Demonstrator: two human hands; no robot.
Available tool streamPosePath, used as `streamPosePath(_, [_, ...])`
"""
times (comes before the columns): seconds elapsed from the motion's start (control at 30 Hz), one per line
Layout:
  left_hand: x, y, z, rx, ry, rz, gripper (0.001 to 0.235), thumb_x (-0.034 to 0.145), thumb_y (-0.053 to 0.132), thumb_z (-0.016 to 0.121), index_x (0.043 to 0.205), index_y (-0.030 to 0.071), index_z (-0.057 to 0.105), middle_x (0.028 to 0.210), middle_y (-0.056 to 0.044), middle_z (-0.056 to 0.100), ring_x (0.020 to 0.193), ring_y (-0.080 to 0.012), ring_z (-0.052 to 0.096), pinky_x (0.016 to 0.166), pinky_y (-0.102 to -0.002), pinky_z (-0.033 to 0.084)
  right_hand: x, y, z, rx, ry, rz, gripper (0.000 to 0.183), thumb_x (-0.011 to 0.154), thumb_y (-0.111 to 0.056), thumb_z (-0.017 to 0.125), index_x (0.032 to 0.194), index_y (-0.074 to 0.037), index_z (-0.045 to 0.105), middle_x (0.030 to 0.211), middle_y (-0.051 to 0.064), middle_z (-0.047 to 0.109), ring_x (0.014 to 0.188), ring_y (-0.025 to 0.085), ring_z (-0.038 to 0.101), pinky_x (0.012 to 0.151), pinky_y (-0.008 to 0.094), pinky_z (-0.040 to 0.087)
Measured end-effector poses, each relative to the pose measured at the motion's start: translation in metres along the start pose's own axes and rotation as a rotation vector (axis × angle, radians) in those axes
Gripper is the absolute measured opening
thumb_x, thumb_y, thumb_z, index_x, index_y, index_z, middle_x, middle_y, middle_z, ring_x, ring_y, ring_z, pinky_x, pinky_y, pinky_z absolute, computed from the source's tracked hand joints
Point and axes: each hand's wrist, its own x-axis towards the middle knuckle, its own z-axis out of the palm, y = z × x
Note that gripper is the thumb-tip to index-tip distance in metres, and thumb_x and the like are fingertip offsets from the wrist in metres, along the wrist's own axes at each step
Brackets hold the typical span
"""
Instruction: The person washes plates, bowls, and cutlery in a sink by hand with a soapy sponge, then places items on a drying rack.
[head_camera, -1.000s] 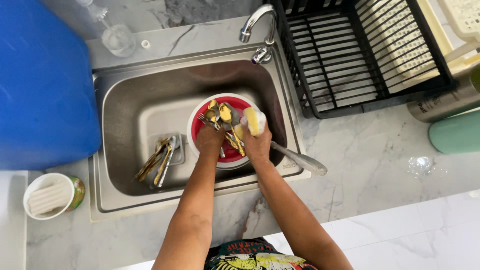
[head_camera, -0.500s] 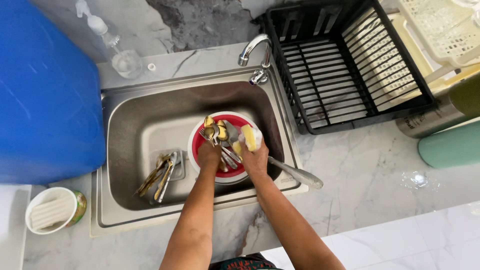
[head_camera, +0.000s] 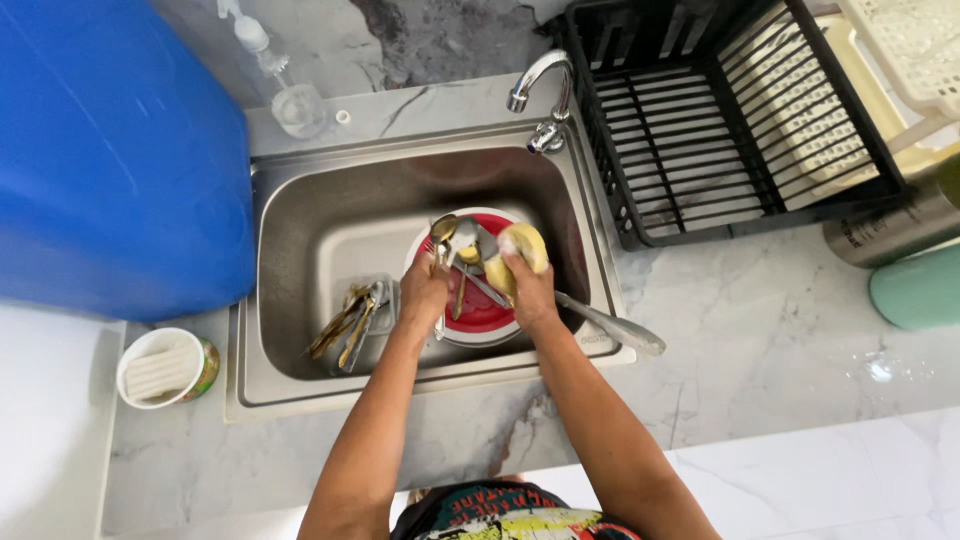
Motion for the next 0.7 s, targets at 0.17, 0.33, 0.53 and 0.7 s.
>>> streamPosePath(0.17, [-0.056,0.019,0.001,0.456,-0.148,0.112,0.031,0.102,0.026,0.042,0.128,0.015,0.055,0.124,-0.022,0.068,0.125,-0.0415,0.062,0.105,-0.057,0.049,-0.022,-0.004,0.019,-0.058,-0.205,-0.036,0.059,0.072,-0.011,0.088,0.128,-0.009,0.068,0.112,0.011,0.075,0.098,0.023,0.071,0.082,0.044,0.062])
streamPosePath(0.33, [-0.069,0.017,-0.007,0.669,-0.211,0.204,0.025,0.104,0.020,0.037,0.125,0.017,0.051,0.123,-0.017,0.067,0.117,-0.0399,0.067,0.101,-0.056,0.052,-0.011,-0.020,0.013,-0.371,-0.139,-0.039,0.056,0.059,-0.017,0.096,0.110,-0.010,0.074,0.090,0.011,0.076,0.081,0.021,0.074,0.075,0.039,0.061])
streamPosePath(0.53, [-0.087,0.015,-0.019,0.652,-0.238,0.263,0.024,0.107,0.035,0.035,0.123,0.022,0.048,0.117,-0.016,0.068,0.111,-0.0440,0.069,0.099,-0.057,0.054,0.005,-0.042,0.005,-0.365,0.035,0.034,0.043,0.071,-0.024,0.090,0.107,-0.005,0.076,0.083,0.011,0.075,0.068,0.020,0.070,0.059,0.038,0.055])
streamPosePath(0.7, [-0.064,-0.023,-0.010,-0.541,-0.387,0.114,0.020,0.103,0.018,0.048,0.111,0.003,0.059,0.063,-0.006,0.050,0.045,-0.0098,0.045,0.036,-0.020,0.036,0.021,-0.052,-0.031,0.420,-0.505,0.290,0.025,0.094,-0.025,0.064,0.115,-0.010,0.062,0.101,0.009,0.076,0.087,0.022,0.077,0.079,0.036,0.064])
